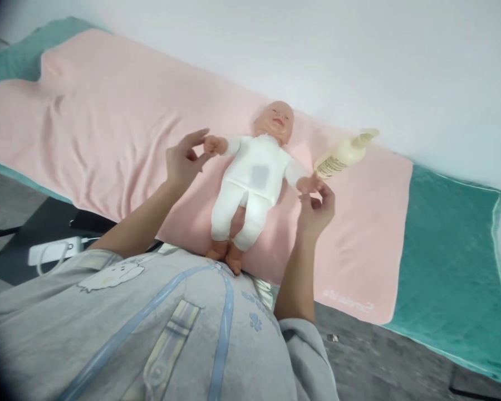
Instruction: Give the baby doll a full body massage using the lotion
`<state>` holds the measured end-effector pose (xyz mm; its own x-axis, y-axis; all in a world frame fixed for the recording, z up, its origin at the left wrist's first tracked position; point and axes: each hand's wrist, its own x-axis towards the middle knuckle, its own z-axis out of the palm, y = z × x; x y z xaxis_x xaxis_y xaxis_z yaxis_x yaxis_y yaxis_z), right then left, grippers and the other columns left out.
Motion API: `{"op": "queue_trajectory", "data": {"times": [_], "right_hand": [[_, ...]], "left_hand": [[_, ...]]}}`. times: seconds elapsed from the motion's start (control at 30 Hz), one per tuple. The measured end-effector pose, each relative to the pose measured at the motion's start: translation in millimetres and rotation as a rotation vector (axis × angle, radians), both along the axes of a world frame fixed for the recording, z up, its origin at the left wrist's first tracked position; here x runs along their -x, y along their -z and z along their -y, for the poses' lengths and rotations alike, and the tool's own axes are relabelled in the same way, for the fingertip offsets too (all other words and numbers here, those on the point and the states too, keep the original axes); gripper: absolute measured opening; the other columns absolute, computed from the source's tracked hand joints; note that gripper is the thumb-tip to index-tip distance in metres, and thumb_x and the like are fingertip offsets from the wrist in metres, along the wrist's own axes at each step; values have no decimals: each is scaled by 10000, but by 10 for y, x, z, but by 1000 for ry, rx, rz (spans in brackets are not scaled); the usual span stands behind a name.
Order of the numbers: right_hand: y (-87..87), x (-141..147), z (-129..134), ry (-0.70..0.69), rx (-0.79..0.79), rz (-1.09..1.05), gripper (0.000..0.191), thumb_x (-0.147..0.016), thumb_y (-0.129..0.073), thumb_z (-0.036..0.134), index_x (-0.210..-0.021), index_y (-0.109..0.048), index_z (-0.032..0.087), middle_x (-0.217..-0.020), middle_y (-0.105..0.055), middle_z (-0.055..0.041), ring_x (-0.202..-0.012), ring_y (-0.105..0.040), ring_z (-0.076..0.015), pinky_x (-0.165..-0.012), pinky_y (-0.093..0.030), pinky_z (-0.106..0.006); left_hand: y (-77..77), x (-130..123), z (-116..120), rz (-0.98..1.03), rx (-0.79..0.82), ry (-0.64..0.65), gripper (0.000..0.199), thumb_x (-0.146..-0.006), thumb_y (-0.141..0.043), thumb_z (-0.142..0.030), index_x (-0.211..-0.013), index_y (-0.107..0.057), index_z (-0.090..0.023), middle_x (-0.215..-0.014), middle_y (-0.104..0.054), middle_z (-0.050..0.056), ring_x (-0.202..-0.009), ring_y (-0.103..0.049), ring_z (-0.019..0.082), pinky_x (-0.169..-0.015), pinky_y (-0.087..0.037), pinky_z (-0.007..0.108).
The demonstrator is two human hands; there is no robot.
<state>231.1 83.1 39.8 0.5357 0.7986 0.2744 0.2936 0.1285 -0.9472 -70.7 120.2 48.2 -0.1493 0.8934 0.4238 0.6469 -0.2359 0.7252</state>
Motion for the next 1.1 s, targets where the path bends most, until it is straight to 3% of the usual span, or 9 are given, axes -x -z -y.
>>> {"op": "queue_trajectory", "data": {"times": [0.13,0.23,0.33,0.47,0.57,0.67,0.87,1.0,1.1], "right_hand": [[247,-413,25,53,104,-392,344,-654,-759,257,-951,-618,156,-864,-654,8,-652,-611,-72,-696,-547,-241],[412,-539,70,49,146,-540,325,-632,-778,221,-903,-613,151,-826,-637,23,-724,-629,-75,-739,-549,-212],[495,-559,109,39,180,-572,347,-621,-794,213,-910,-613,145,-834,-630,20,-751,-640,-77,-762,-552,-201],[527,-555,140,28,199,-556,340,-641,-792,238,-918,-615,151,-834,-630,18,-766,-647,-85,-782,-557,-204],[525,-539,149,38,187,-533,338,-653,-779,261,-921,-613,141,-837,-634,11,-759,-651,-90,-813,-558,-235],[473,-492,136,68,137,-480,363,-655,-767,287,-941,-614,126,-868,-640,-1,-774,-656,-98,-860,-549,-271],[161,-289,37,105,19,-268,389,-670,-755,308,-997,-634,136,-939,-662,-23,-779,-655,-133,-833,-556,-332],[-124,-38,-6,103,-23,27,385,-708,-711,317,-1051,-643,154,-953,-685,-36,-656,-613,-109,-706,-552,-301],[-293,168,-20,33,-41,184,407,-752,-679,336,-1123,-624,176,-992,-680,-43,-677,-614,-114,-650,-530,-262]], "left_hand": [[108,406,-16,41,70,-181,414,-782,-706,-361,-1175,-639,-250,-1034,-689,31,-550,-582,109,-514,-414,248],[226,600,-36,4,156,-279,429,-735,-760,-335,-1130,-657,-203,-986,-680,30,-593,-561,108,-550,-408,247],[327,683,-38,-40,244,-317,421,-729,-765,-307,-1112,-666,-162,-970,-677,23,-627,-539,97,-614,-420,245],[428,693,0,20,347,-352,315,-766,-705,-241,-1072,-707,-167,-678,-666,-8,-526,-561,123,-606,-446,265],[453,676,21,146,279,-317,300,-783,-700,-284,-1058,-714,-165,-782,-716,16,-488,-547,99,-541,-439,251],[410,640,-13,256,135,-251,311,-815,-686,-343,-1070,-704,-165,-1025,-719,52,-517,-547,63,-515,-448,230],[197,401,-178,344,52,-160,435,-777,-727,-334,-1176,-642,-182,-1179,-667,90,-592,-622,82,-465,-484,205],[67,86,-212,382,0,-151,469,-765,-718,-330,-1204,-616,-200,-1168,-667,89,-589,-633,89,-444,-479,188],[28,-202,-163,401,-15,-112,404,-782,-695,-361,-1138,-659,-173,-1054,-714,71,-494,-584,71,-443,-475,191]]}}
